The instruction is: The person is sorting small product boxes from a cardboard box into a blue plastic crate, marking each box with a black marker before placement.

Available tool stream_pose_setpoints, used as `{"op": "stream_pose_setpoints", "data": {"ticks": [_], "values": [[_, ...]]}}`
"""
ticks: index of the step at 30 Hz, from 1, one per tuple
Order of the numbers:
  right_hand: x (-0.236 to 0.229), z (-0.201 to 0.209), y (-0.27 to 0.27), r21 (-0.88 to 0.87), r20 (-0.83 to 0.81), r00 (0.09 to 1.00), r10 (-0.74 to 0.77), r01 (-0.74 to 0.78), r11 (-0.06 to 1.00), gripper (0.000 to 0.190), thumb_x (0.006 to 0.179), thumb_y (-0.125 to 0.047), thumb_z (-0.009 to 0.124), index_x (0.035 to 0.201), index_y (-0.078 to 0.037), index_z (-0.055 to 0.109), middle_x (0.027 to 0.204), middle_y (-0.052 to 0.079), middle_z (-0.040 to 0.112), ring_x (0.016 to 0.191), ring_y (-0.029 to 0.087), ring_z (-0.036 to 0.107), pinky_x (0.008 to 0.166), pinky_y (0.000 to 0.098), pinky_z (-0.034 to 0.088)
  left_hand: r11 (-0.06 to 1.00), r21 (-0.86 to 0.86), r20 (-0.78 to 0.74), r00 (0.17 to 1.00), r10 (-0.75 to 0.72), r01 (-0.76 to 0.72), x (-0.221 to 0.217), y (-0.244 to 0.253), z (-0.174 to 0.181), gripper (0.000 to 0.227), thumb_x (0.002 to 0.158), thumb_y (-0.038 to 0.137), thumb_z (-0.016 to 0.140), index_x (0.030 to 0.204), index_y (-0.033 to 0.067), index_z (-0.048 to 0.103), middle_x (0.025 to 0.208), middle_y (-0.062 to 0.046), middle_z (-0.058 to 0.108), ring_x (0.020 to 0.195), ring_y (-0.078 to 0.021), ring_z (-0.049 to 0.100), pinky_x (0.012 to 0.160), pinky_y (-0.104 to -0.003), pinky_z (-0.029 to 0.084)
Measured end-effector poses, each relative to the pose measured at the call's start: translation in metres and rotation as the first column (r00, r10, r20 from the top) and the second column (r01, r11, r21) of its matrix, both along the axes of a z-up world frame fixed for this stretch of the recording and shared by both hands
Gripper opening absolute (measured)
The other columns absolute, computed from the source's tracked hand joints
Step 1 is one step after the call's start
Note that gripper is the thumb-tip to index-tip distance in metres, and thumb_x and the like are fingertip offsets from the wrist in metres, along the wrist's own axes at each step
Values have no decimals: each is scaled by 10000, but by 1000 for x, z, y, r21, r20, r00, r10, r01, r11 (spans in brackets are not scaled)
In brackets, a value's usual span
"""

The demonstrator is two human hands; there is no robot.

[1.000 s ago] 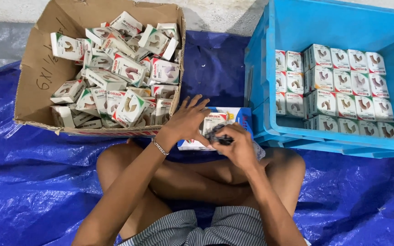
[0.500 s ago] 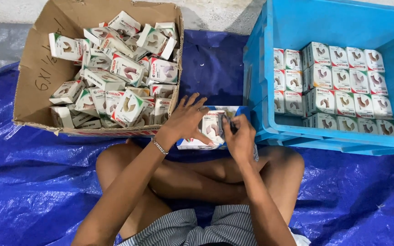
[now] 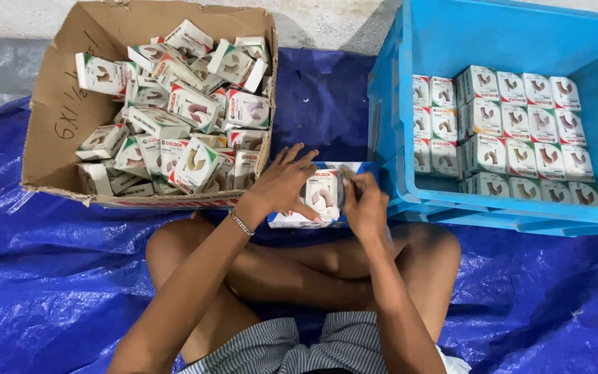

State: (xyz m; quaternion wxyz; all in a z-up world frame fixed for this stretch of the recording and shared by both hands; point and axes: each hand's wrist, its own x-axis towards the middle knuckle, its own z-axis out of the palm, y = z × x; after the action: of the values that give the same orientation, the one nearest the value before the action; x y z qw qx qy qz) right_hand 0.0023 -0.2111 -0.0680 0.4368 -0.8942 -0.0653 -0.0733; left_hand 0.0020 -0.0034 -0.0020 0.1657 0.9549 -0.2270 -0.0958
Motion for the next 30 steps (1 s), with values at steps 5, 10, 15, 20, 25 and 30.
{"op": "stream_pose_setpoints", "data": {"ticks": [5,10,15,20,25,30], "values": [[14,13,14,37,11,1000,-3,2,999,117,1006,-60,609,1049,46,583,759,198,689,678,303,693,456,396,430,1000,-19,-12,1000,5,-5,-2,0,-3,1064,558,702,812,1302,-27,598,1469,-209,488,1451,-433,278,1171,-571,224],[-3,14,12,71,6,999,-35,34,997,140,998,-90,633,1024,44,601,795,228,707,758,374,716,511,400,525,999,-30,10,1000,-25,25,2,3,-5,1060,581,716,772,1279,-61,596,1477,-205,482,1444,-445,279,1167,-569,241],[-41,18,0,25,-179,978,-104,110,994,195,949,-245,688,975,-53,664,894,182,748,821,324,735,603,419,599,1000,10,16,1000,-12,12,3,1,-6,1069,573,732,761,1275,-57,597,1459,-204,500,1443,-436,287,1169,-559,245],[-30,12,-3,7,-188,978,-94,97,995,193,934,-243,706,959,-53,677,878,176,749,828,325,733,598,417,577,1000,2,-1,1000,-19,19,3,0,-5,1062,578,716,762,1284,-59,590,1471,-196,491,1447,-437,279,1170,-558,242],[7,14,12,16,-107,992,-60,62,998,173,977,-175,655,967,-3,640,826,198,731,753,352,721,536,424,538,1000,-2,12,1000,-16,16,3,2,-10,1059,574,720,763,1281,-51,598,1469,-188,494,1444,-440,276,1163,-567,236],[23,13,21,55,-59,996,-69,72,996,126,1003,-137,622,941,-27,632,746,171,718,648,284,699,489,382,478,1000,26,8,1000,4,-4,4,1,-10,1066,566,748,753,1280,-30,604,1467,-185,497,1445,-432,283,1167,-565,231]]}}
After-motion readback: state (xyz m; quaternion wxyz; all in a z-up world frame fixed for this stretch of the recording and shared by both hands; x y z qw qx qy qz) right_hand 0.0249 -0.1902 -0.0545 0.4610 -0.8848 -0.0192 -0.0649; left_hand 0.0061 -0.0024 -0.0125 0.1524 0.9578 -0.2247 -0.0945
